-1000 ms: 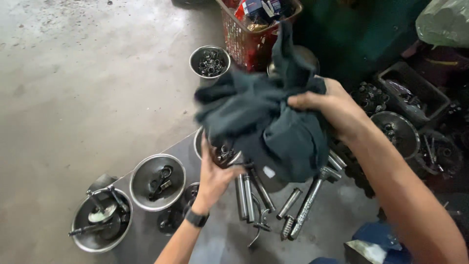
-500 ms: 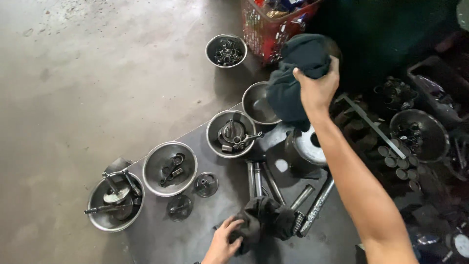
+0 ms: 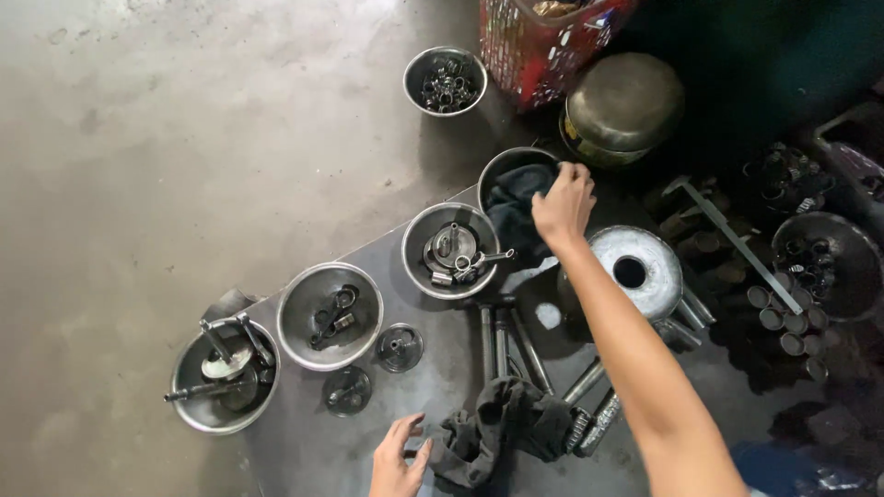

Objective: The person operates a metal lathe, using a file to smooth a rotating cylindrical metal part. They then wipe the part with a cloth and use a caliper to measure its diameter. Finally, they move to a table to wipe and organize various metal components in bowls.

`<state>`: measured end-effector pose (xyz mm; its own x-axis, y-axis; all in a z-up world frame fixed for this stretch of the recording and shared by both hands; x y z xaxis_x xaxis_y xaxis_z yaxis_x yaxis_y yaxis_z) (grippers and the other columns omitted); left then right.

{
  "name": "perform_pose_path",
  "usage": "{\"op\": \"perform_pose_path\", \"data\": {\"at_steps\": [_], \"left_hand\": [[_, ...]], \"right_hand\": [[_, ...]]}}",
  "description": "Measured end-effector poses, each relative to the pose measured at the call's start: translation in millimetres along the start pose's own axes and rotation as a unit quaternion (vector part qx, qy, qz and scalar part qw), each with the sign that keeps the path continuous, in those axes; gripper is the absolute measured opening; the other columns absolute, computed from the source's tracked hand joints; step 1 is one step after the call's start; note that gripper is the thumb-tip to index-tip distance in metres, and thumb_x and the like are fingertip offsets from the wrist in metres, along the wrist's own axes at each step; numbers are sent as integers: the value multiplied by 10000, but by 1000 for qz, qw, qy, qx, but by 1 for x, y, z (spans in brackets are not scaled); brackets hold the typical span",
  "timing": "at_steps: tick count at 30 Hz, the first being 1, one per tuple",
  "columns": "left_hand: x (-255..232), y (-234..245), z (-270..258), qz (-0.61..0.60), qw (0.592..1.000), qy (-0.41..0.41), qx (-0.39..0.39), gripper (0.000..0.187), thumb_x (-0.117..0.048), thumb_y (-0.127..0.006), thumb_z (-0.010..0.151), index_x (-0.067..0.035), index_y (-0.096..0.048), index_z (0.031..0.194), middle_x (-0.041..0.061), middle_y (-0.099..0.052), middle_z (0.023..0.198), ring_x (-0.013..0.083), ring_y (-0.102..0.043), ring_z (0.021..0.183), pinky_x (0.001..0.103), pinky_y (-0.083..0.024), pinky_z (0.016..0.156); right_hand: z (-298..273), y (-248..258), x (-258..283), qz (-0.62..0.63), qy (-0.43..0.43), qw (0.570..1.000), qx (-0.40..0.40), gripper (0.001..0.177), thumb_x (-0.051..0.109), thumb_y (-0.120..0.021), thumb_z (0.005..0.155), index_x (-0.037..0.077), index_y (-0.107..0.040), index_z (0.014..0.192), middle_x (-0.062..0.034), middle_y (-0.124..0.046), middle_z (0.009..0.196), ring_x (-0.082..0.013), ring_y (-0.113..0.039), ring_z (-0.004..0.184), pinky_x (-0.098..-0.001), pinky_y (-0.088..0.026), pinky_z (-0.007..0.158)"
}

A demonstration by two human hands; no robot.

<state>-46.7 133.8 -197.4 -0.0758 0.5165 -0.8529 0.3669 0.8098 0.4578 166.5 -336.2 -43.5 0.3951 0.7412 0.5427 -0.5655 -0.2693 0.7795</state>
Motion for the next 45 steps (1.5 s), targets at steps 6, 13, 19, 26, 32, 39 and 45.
{"op": "perform_pose_path", "data": {"at_steps": [6,13,19,26,32,39,45], "left_hand": [[-44,-3,3,-21,1000,-3,2,398,-101,-761,827,-83,-683,1216,56,-719,1173,174,-749,1003,315,-632,750],[-54,6,6,-44,998,39,-13,380,-101,-747,831,-81,-681,1205,29,-718,1194,147,-754,1019,312,-630,717],[-48,14,9,-66,994,59,-57,360,-77,-732,829,-75,-709,1188,36,-753,1105,144,-769,992,314,-633,744],[-91,2,8,-42,999,-5,-23,304,-97,-724,861,-50,-697,1160,65,-736,1081,175,-764,920,304,-607,740],[-94,11,-2,-8,999,-35,-27,284,-116,-703,871,-48,-709,1146,82,-738,1097,214,-746,957,331,-601,769],[-125,-35,-19,165,952,-208,151,511,-279,-884,619,-35,-694,1025,145,-667,1161,391,-581,1110,462,-462,857],[-88,-32,-12,181,933,-294,96,242,-175,-818,764,-99,-729,976,94,-720,1116,302,-653,1061,416,-484,862]], "right_hand": [[-134,-135,-50,95,-98,917,376,296,265,-764,850,-30,-784,871,-182,-747,747,-283,-741,645,-403,-580,601],[-179,-223,-69,329,-221,856,332,299,217,-668,933,-60,-713,830,-123,-742,695,-220,-723,534,-352,-572,487],[-174,-236,-73,317,-260,869,277,267,110,-626,936,-107,-693,796,-178,-723,685,-252,-727,552,-375,-590,509],[-195,-270,-43,555,-326,713,277,158,22,-598,944,-116,-635,1010,-192,-695,975,-299,-740,783,-431,-632,682],[-201,-238,-34,515,-320,700,376,250,117,-570,994,-120,-650,994,-209,-724,927,-329,-752,780,-425,-618,691],[-270,-74,-6,-133,160,837,506,279,280,-777,789,66,-742,965,-195,-719,975,-395,-694,944,-508,-566,809],[-331,-50,-82,148,139,820,535,321,193,-765,712,55,-740,1001,-119,-774,932,-258,-751,869,-409,-596,785]]}}
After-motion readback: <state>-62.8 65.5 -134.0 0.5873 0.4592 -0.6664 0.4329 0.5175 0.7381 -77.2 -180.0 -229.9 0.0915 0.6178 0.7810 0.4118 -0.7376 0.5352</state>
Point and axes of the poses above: each hand's wrist, its own z-axis towards the middle knuckle, its own y-axis out of the back of the hand, x = y × z, the point moved 10 cm from there along z, towards the middle knuckle
